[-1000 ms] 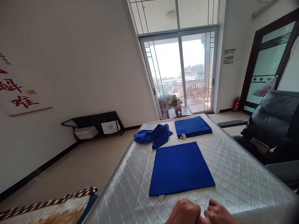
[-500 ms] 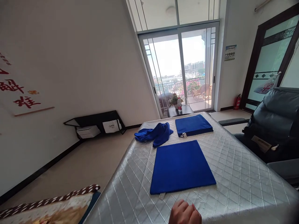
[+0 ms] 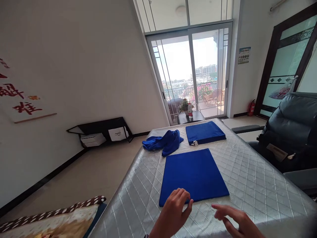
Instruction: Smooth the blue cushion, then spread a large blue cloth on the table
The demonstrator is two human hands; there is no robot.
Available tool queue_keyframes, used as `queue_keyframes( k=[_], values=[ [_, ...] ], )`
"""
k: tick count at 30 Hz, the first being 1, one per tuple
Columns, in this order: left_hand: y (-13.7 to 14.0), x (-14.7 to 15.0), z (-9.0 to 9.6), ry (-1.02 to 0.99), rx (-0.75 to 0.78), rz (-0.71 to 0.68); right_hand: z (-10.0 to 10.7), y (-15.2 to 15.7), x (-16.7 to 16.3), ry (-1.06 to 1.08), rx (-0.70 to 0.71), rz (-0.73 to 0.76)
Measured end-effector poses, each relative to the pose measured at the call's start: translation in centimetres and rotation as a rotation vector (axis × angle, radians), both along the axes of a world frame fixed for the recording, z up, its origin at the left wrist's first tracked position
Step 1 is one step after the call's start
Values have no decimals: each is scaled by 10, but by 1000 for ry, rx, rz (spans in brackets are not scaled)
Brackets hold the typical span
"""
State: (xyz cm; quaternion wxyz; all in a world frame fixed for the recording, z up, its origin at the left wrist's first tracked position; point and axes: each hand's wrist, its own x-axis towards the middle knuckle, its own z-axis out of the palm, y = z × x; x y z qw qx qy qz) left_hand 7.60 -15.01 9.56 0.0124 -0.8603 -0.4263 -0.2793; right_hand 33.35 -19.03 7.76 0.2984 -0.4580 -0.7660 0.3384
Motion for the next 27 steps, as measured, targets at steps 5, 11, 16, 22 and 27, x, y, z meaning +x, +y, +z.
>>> queue_keyframes(
  k=[5,11,16,22,27],
  values=[
    [24,19,1,52,-89,-50,-15,59,1,-422,193,-253],
    [55,75,-36,144,-68,-129,-80,93,2,-687,272,-264],
    [69,87,-67,224,-83,-40,-90,92,6,-703,271,-257],
    [61,51,-79,298,-106,-14,-87,93,5,-665,255,-294],
    [46,-23,-90,336,-221,198,-89,92,6,-664,261,-319]
  ],
)
